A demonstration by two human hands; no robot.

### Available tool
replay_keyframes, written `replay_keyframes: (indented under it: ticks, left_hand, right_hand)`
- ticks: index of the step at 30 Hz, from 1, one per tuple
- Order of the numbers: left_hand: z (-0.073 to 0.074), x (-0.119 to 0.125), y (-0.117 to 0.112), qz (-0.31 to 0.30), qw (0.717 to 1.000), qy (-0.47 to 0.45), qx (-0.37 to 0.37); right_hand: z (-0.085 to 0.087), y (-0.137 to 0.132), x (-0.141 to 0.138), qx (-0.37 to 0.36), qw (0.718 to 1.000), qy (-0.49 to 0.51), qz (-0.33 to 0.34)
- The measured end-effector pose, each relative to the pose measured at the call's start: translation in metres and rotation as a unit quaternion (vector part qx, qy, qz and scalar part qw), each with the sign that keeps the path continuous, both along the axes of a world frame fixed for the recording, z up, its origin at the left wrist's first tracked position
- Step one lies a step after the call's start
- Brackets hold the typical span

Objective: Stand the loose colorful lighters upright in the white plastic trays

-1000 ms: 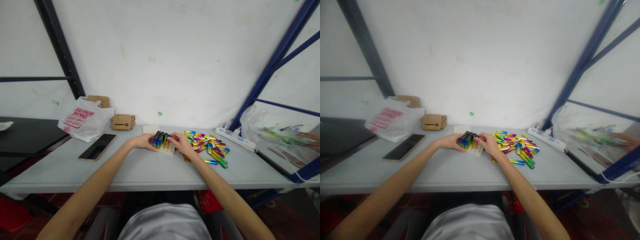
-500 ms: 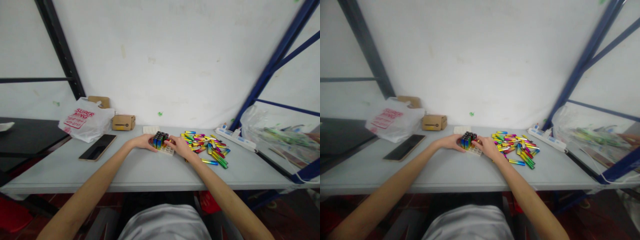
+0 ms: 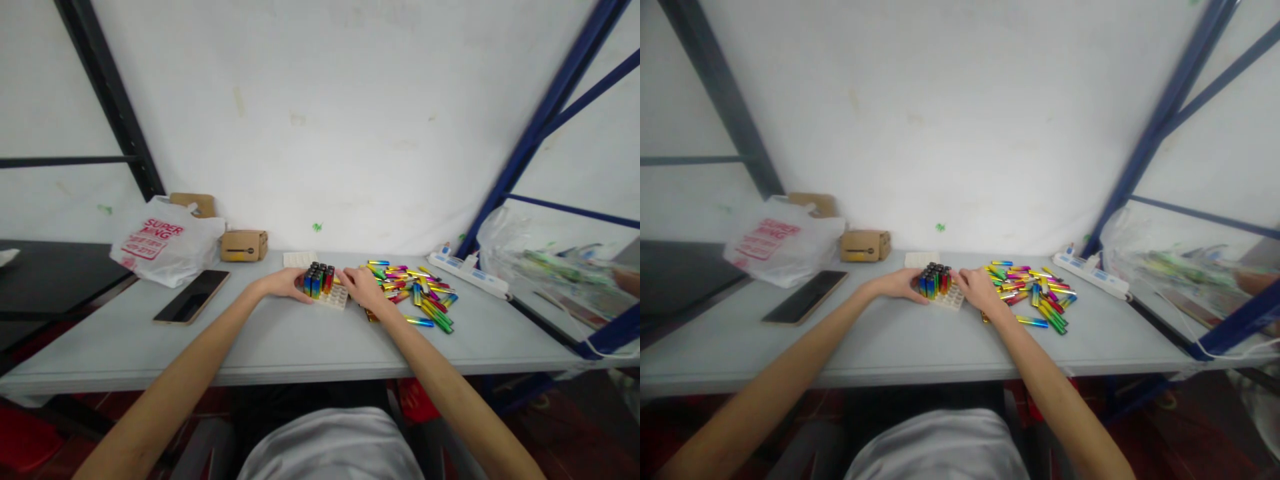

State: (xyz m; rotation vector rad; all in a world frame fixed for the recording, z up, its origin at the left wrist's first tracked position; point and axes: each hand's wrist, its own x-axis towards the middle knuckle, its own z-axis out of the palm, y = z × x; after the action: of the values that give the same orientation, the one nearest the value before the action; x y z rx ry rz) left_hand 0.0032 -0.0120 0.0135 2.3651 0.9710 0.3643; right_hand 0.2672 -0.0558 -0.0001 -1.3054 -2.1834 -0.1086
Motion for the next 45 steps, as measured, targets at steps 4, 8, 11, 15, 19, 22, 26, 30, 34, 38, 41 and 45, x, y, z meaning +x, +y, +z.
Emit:
replay_keyframes:
  ticks: [4,8,11,15,19,22,26,30,34,38,41,45]
  left_hand:
    - [0.0,0.0,0.0,-0.002,1.0,-0.008,-0.001]
    - [-0.001,-0.001,0.002,0.004,1.0,-0.005,0.006]
    - [-0.002,0.0,0.002,0.0,1.0,0.002,0.009]
    - [0.001,0.002,-0.001,-0.009,1.0,0.0,-0.001]
    - [0.002,0.001,-0.001,0.0,1.0,0.017,0.01]
    - [0.001,0.001,0.0,0.006,0.999,0.027,0.017]
    - [0.001,0.001,0.0,0.005,1.0,0.024,0.012]
    - [0.002,0.001,-0.001,0.004,1.0,0.013,0.006]
    - [0.0,0.0,0.0,-0.001,1.0,-0.008,0.001]
    - [-0.002,0.0,0.001,-0.001,1.0,-0.012,-0.002]
    - [-0.001,0.0,0.001,-0.003,1.0,-0.018,-0.003]
    - [0.001,0.0,-0.001,-0.004,1.0,-0.021,-0.01]
  right_hand:
    - [-0.001,0.018,0.03,0.051,0.986,-0.006,-0.157]
    - [-0.007,0.027,0.059,-0.034,0.964,-0.058,-0.256]
    - [-0.011,0.029,0.07,-0.1,0.958,-0.088,-0.256]
    - [-0.013,0.037,0.071,-0.08,0.969,-0.064,-0.224]
    - [-0.013,0.04,0.065,-0.009,0.984,0.062,-0.167]
    - [-0.009,0.034,0.057,0.012,0.98,0.171,-0.105]
    - [-0.004,0.023,0.038,-0.035,0.937,0.346,-0.016]
    - [-0.004,0.017,0.016,-0.155,0.842,0.513,0.055]
    - [-0.009,0.017,0.006,-0.214,0.805,0.545,0.094]
    - [-0.013,0.02,0.009,-0.213,0.822,0.521,0.089]
    - [-0.014,0.02,0.01,-0.208,0.839,0.495,0.088]
    - [-0.011,0.014,0.005,-0.248,0.819,0.494,0.152]
